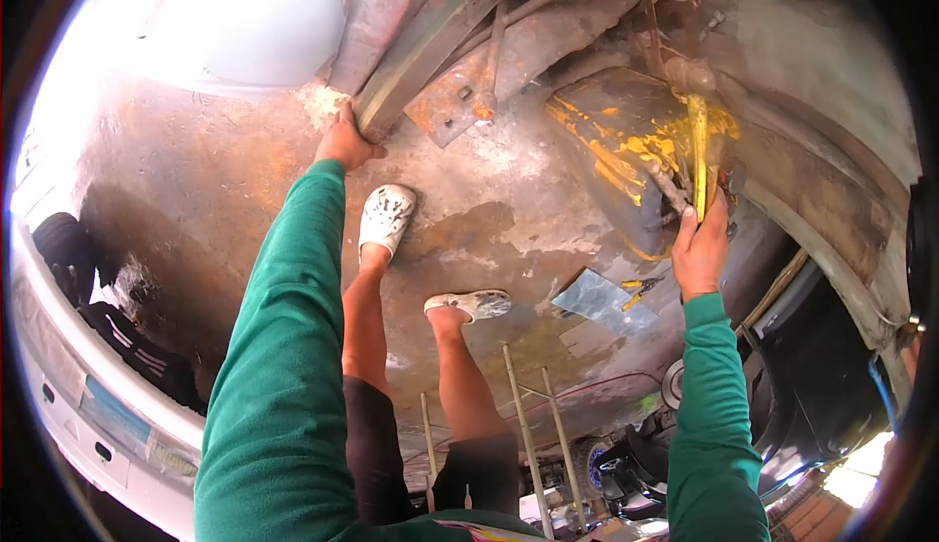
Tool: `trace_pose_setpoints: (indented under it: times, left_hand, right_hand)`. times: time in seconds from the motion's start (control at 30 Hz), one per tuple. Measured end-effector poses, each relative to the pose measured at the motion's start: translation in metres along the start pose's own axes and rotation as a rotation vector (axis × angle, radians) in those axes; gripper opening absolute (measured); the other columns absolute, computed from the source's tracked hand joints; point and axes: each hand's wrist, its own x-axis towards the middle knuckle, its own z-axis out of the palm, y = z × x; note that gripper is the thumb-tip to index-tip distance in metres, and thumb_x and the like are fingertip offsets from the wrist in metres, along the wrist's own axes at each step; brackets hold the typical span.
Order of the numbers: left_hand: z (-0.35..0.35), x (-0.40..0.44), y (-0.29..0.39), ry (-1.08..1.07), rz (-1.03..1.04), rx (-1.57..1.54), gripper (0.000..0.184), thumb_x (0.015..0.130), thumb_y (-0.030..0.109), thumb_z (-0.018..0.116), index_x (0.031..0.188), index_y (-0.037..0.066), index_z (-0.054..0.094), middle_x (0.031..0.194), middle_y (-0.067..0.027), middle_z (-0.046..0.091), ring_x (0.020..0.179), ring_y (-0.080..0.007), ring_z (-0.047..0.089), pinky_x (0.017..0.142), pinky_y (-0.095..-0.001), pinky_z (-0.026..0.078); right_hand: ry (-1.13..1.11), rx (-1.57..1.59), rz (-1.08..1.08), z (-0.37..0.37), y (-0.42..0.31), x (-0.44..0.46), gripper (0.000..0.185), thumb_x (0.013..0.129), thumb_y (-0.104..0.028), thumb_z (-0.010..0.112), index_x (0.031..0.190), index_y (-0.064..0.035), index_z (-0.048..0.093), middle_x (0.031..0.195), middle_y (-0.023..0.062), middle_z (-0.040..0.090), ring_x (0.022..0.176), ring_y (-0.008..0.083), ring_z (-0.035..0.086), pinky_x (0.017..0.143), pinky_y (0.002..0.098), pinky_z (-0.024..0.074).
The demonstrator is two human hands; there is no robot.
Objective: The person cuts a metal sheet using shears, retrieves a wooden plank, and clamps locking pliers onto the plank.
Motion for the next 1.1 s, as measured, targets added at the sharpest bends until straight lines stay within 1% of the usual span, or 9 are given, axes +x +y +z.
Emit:
trace_pose_setpoints:
  times: [0.13, 0.17, 0.3, 0.43, 0.6, 0.73, 0.93, 1.07, 1.1]
  left_hand:
    - [-0.003, 0.005, -0.001, -0.042, 0.009, -0.047, 0.108, 0.068, 0.028, 0.095, 0.158, 0.001, 0.041, 0.137, -0.029, 0.068, 0.131, -0.042, 0.065, 0.111, -0.0462, 0.052]
    - [-0.005, 0.004, -0.003, 0.045, 0.024, -0.019, 0.081, 0.073, 0.025, 0.09, 0.144, 0.004, 0.057, 0.122, -0.0272, 0.075, 0.12, -0.0419, 0.071, 0.104, -0.0476, 0.056]
    - [-0.049, -0.012, -0.008, -0.008, 0.118, -0.068, 0.053, 0.077, 0.028, 0.085, 0.125, 0.008, 0.073, 0.109, -0.0249, 0.078, 0.109, -0.0405, 0.074, 0.095, -0.0479, 0.057]
    - [-0.071, -0.047, 0.006, 0.071, 0.138, -0.039, 0.052, 0.071, 0.021, 0.086, 0.119, 0.003, 0.074, 0.101, -0.022, 0.079, 0.095, -0.0324, 0.078, 0.088, -0.0424, 0.059]
    - [-0.102, -0.103, 0.037, 0.055, 0.142, -0.141, 0.053, 0.071, 0.023, 0.087, 0.117, 0.002, 0.075, 0.098, -0.0214, 0.08, 0.094, -0.0348, 0.078, 0.087, -0.0425, 0.06]
    - [-0.12, -0.16, 0.096, -0.048, 0.09, -0.363, 0.054, 0.072, 0.02, 0.085, 0.118, -0.005, 0.074, 0.094, -0.0178, 0.08, 0.084, -0.0236, 0.078, 0.079, -0.0374, 0.06]
    - [-0.081, -0.19, 0.134, -0.052, -0.028, -0.465, 0.058, 0.068, 0.04, 0.085, 0.106, -0.004, 0.08, 0.094, -0.0264, 0.078, 0.093, -0.0382, 0.078, 0.087, -0.0457, 0.06]
    - [-0.08, -0.18, 0.11, -0.067, 0.05, -0.628, 0.065, 0.07, 0.041, 0.088, 0.117, -0.003, 0.077, 0.101, -0.0278, 0.078, 0.097, -0.0372, 0.078, 0.091, -0.0462, 0.058]
    - [-0.085, -0.177, 0.108, -0.091, 0.077, -0.608, 0.078, 0.071, 0.045, 0.09, 0.132, -0.002, 0.072, 0.105, -0.0272, 0.078, 0.099, -0.0357, 0.078, 0.093, -0.0455, 0.058]
  right_hand:
    - [0.016, -0.032, -0.024, 0.004, 0.003, -0.004, 0.06, 0.107, -0.024, 0.056, 0.157, 0.0039, 0.039, 0.144, 0.0321, 0.057, 0.127, 0.0526, 0.059, 0.106, 0.0544, 0.0501]
    - [0.021, -0.021, -0.035, 0.004, 0.003, -0.002, 0.06, 0.107, -0.025, 0.056, 0.157, 0.0042, 0.039, 0.143, 0.0323, 0.057, 0.127, 0.0527, 0.059, 0.105, 0.0548, 0.0502]
    - [-0.005, -0.002, -0.009, 0.004, 0.009, 0.001, 0.06, 0.107, -0.026, 0.056, 0.156, 0.0039, 0.039, 0.142, 0.0323, 0.057, 0.125, 0.0528, 0.059, 0.103, 0.0555, 0.0505]
    - [0.022, 0.023, 0.005, 0.007, 0.01, -0.005, 0.061, 0.106, -0.027, 0.057, 0.155, 0.0037, 0.039, 0.137, 0.0317, 0.058, 0.121, 0.0529, 0.06, 0.1, 0.0561, 0.0514]
    - [0.006, 0.043, 0.045, 0.003, 0.008, -0.004, 0.061, 0.106, -0.029, 0.058, 0.153, 0.0058, 0.041, 0.136, 0.0326, 0.058, 0.119, 0.0535, 0.06, 0.099, 0.0574, 0.0511]
    - [0.03, -0.003, -0.009, 0.012, 0.016, -0.007, 0.06, 0.106, -0.03, 0.057, 0.152, 0.0067, 0.042, 0.137, 0.0333, 0.057, 0.121, 0.0546, 0.059, 0.1, 0.0579, 0.0501]
    - [0.041, 0.012, -0.043, 0.005, 0.003, 0.0, 0.061, 0.107, -0.028, 0.056, 0.152, 0.0095, 0.041, 0.14, 0.0359, 0.055, 0.126, 0.0553, 0.056, 0.105, 0.0575, 0.0478]
    - [0.004, -0.03, -0.015, 0.008, 0.009, -0.006, 0.061, 0.108, -0.026, 0.054, 0.154, 0.0104, 0.039, 0.147, 0.0357, 0.052, 0.135, 0.0533, 0.052, 0.113, 0.0555, 0.0434]
    - [0.0, -0.018, -0.021, 0.007, 0.008, -0.005, 0.061, 0.108, -0.025, 0.054, 0.155, 0.0105, 0.039, 0.148, 0.0355, 0.052, 0.136, 0.0529, 0.051, 0.114, 0.0552, 0.0424]
